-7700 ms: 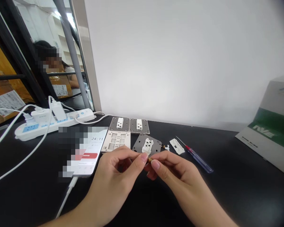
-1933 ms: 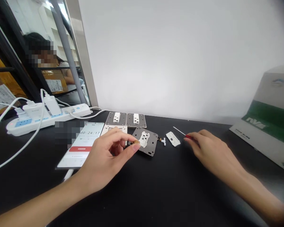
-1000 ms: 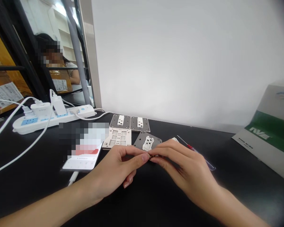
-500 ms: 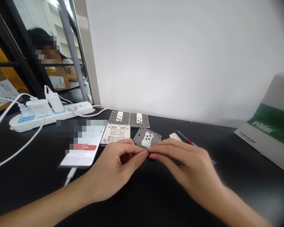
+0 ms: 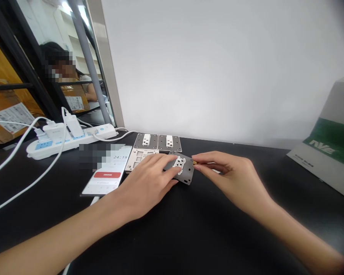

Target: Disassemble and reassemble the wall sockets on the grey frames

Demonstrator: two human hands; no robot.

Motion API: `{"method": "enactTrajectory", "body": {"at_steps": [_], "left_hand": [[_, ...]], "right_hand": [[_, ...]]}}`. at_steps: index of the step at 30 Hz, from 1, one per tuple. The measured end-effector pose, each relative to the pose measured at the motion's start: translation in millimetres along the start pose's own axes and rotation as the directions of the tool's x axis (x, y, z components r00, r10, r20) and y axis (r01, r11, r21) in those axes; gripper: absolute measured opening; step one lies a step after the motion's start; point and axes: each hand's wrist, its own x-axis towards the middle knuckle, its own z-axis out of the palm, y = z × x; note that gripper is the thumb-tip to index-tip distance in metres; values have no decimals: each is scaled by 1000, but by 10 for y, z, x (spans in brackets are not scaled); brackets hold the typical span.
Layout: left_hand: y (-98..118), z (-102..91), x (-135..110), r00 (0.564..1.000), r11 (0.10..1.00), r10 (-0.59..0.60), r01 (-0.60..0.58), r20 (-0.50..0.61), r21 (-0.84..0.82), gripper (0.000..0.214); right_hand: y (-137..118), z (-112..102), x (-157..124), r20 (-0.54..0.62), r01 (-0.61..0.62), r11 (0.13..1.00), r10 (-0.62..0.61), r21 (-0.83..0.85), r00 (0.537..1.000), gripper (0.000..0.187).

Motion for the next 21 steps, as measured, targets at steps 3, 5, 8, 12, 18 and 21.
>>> {"method": "enactTrajectory", "body": {"at_steps": [3,5,8,12,18,21], "left_hand": [[-13,40,41,998,997,65,-65,2,52,21],[-14,69,49,997,995,77,-77,5,61,20],[12,83,46,995,993,100,-101,11,62,21],[95,4,1,989,991,132,-129,73,-40,15],[174,-107,-126,996,967,5,17,87,-255,30],[167,-99,-148,984,950,-127,157,125,-269,73]], "right_hand": [[24,19,-4,17,15,1000,-15,-9,1000,15],[33,30,-1,31,30,999,-30,-17,999,14],[30,40,6,59,80,996,-77,-44,995,15],[11,47,8,102,137,986,-127,-93,987,15],[-35,58,-20,194,146,985,-126,-88,973,17],[-69,71,-50,233,156,985,-134,-79,963,20]]}}
